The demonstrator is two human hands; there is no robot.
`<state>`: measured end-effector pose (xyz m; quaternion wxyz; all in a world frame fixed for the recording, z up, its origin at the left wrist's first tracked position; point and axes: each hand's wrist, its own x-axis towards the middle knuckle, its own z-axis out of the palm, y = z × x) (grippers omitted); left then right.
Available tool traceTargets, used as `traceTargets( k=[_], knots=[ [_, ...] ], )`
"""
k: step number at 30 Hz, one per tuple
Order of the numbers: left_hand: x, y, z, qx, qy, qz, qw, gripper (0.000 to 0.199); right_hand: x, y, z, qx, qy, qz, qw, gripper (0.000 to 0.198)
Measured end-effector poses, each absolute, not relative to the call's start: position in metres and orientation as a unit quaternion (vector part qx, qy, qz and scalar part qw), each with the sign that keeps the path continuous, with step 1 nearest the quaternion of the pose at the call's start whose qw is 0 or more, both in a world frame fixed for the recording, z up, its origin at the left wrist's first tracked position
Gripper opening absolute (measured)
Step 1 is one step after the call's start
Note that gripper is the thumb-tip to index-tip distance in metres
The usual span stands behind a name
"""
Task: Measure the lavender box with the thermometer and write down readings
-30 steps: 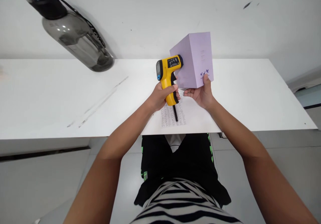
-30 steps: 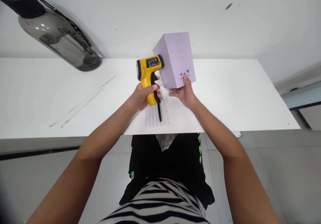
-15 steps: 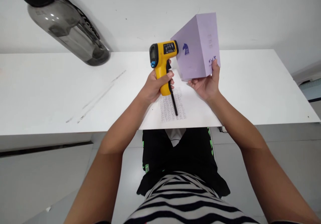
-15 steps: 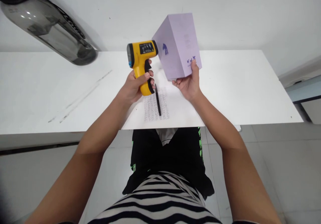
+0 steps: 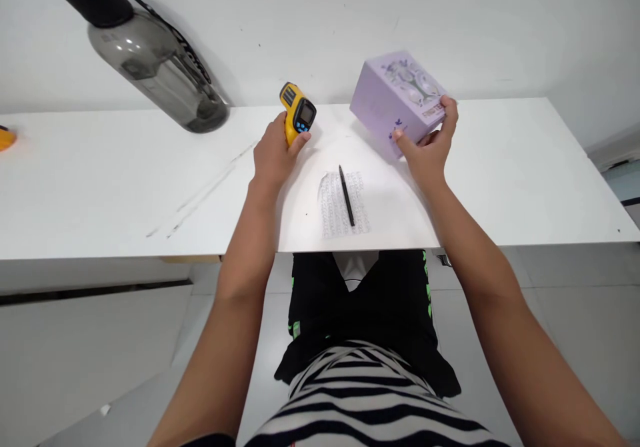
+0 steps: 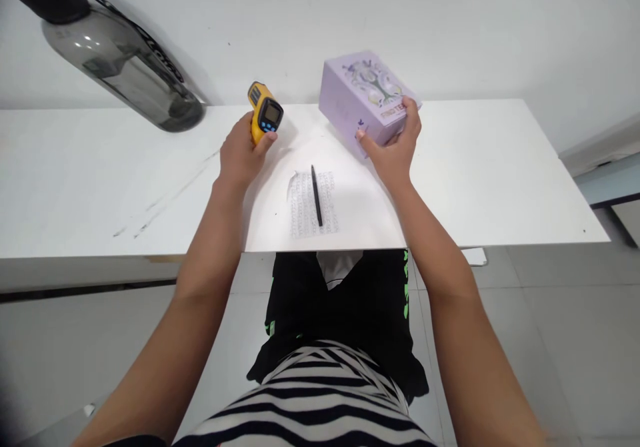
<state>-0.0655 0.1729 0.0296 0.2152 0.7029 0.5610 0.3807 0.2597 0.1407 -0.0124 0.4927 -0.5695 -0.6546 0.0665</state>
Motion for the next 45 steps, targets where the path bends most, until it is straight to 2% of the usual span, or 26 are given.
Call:
traceTargets(
  k=[5,8,14,19,22,24,28,31,34,37,40,45],
  knots=[
    [-0.061,0.177,0.025,0.717,0.579,0.335,0.194,0.060,0.261,0.144,-0.020,-0.599,-0.652,0.010,0.464,0.087],
    [-0.060,0.177,0.025,0.722,0.589,0.311,0.188,0.063,0.263,0.147,-0.025,-0.602,-0.657,0.032,0.453,0.089],
    [-0.055,0.177,0.019,0.721,0.558,0.330,0.243,0.066,0.261,0.151,-0.032,-0.615,-0.645,0.073,0.448,0.106],
    [-0.045,0.176,0.009,0.736,0.593,0.286,0.155,0.060,0.240,0.133,-0.002,-0.628,-0.643,0.041,0.436,0.088],
    [-0.042,0.176,0.008,0.754,0.593,0.253,0.124,0.062,0.222,0.119,0.014,-0.604,-0.699,-0.010,0.383,0.064],
    [-0.041,0.175,0.010,0.760,0.602,0.224,0.103,0.064,0.211,0.113,0.017,-0.560,-0.760,0.003,0.330,0.052],
    [-0.039,0.173,0.016,0.755,0.635,0.152,0.064,0.064,0.194,0.107,0.007,-0.479,-0.859,-0.008,0.182,0.052],
    [-0.037,0.169,0.019,0.753,0.643,0.127,0.047,0.062,0.192,0.108,-0.001,-0.421,-0.896,-0.057,0.128,0.056],
    [-0.036,0.168,0.021,0.754,0.643,0.126,0.045,0.062,0.200,0.111,-0.005,-0.417,-0.896,-0.037,0.147,0.042],
    [-0.036,0.167,0.021,0.756,0.640,0.129,0.046,0.062,0.206,0.110,-0.005,-0.469,-0.856,0.012,0.217,0.038],
    [-0.036,0.167,0.021,0.760,0.635,0.134,0.046,0.062,0.200,0.104,-0.004,-0.476,-0.841,0.055,0.253,0.046],
    [-0.035,0.166,0.022,0.758,0.636,0.137,0.044,0.063,0.191,0.099,-0.001,-0.416,-0.878,0.103,0.212,0.064]
  ],
)
